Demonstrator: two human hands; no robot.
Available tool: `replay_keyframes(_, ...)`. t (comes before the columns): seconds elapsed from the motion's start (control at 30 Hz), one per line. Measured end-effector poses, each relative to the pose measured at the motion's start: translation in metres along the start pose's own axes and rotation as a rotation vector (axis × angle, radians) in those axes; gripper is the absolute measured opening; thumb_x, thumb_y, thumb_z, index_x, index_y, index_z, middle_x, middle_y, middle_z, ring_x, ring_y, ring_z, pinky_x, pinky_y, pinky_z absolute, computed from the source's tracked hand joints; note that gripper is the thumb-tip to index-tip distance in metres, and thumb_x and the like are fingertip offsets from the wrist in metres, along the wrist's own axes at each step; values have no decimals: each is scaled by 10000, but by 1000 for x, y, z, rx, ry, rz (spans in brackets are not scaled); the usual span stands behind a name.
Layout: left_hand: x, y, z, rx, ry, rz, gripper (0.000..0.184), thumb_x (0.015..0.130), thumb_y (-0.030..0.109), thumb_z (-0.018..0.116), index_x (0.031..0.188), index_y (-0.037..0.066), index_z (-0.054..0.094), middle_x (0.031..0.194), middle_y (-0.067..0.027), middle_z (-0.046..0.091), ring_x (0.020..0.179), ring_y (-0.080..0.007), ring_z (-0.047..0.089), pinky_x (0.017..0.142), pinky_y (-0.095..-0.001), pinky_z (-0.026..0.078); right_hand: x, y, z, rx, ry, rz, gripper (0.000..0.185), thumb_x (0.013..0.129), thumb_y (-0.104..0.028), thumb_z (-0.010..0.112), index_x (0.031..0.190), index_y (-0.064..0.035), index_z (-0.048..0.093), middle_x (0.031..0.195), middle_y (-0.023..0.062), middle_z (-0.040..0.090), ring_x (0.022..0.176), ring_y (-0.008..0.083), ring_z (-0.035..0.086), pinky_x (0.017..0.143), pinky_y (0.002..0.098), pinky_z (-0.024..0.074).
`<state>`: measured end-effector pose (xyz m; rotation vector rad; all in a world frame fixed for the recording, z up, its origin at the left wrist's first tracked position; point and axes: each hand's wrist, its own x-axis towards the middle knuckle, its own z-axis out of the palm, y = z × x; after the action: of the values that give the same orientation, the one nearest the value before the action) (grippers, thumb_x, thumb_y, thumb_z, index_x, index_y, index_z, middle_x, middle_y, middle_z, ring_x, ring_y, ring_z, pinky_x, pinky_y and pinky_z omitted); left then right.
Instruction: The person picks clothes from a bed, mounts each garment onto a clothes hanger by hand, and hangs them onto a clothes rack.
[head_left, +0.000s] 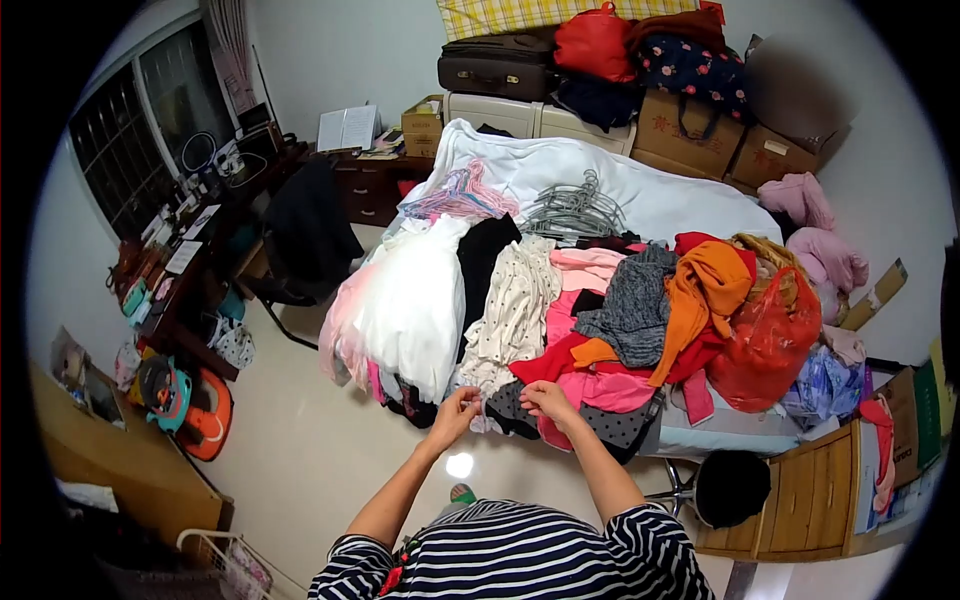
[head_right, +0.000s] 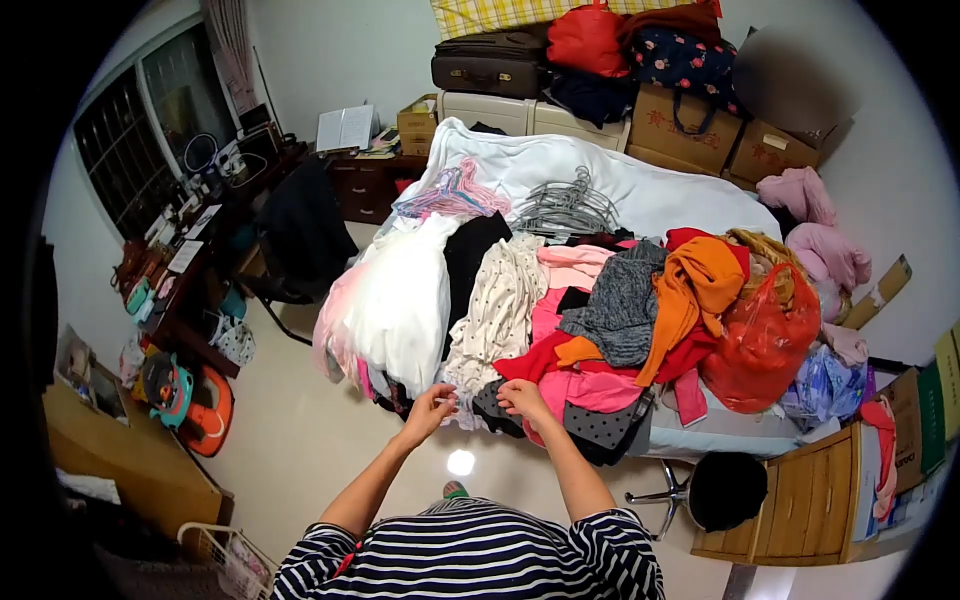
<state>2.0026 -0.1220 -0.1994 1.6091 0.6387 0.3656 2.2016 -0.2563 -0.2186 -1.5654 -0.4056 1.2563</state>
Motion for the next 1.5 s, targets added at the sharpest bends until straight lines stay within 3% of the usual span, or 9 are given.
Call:
replay_keyframes(0.5,75,-7,-103,-1,9,-155,299,898,136,560,1161,-3,536,1013,-104,621,798,-166,636,689,-264,490,107,-33,48,33,60,-4,267,874,-217,591,1082,-57,543,960,36,602,827,126,627,653,253,496)
replay_keyframes(1.0,215,8,-61,-29,72,-182,281,887,115,561,1145,5,541,978,-78,595,779,-155,624,681,-268,495,249,-72,-41,19,263,-20,559,803,-121,632,1271,-19,344,1153,138,490,831,197,619,608,319,533)
replay_keyframes(1.17,263,5,-27,-26,64,-197,293,872,80,558,1153,7,521,957,-68,579,756,-139,605,652,-254,486,281,-76,-72,30,248,-19,768,781,-105,652,1390,-40,188,1223,164,453,837,207,616,619,334,536)
replay_keyframes(1.27,283,-14,-17,-34,53,-179,323,854,74,571,1162,8,497,951,-63,559,747,-131,589,633,-247,481,306,-61,-83,-37,236,-27,788,771,-111,663,1392,-37,184,1213,161,460,848,210,606,652,338,533)
replay_keyframes(1.33,289,-13,-12,43,24,-257,354,860,93,569,1196,31,476,1044,-65,521,854,-141,571,723,-271,489,320,-49,-83,-73,236,-40,782,761,-112,670,1382,-27,202,1207,162,463,852,207,594,673,332,523)
replay_keyframes(1.37,290,-11,-8,24,76,-212,353,846,82,587,1173,-1,484,960,-64,552,734,-124,567,623,-246,473,332,-39,-83,-171,234,-61,770,759,-113,669,1373,-25,213,1184,156,479,845,202,589,668,324,518)
replay_keyframes(1.4,293,-11,-10,26,91,-219,353,846,82,587,1173,-1,484,960,-64,552,734,-124,567,623,-246,473,335,-43,-81,-269,232,-84,758,757,-113,668,1364,-22,225,1160,150,495,838,197,585,664,316,513)
replay_keyframes(1.43,296,-11,-12,29,93,-239,365,843,86,594,1178,-4,481,977,-68,549,732,-123,559,626,-251,474,337,-47,-84,-345,192,-104,568,762,-115,659,1254,1,400,1012,117,564,825,171,582,644,297,502)
replay_keyframes(1.5,300,-17,-16,40,114,-228,383,846,103,603,1190,-4,471,1015,-78,539,739,-118,539,630,-259,472,327,-69,-83,-265,118,-15,447,772,-119,647,1166,4,476,946,107,579,821,155,580,641,292,500)
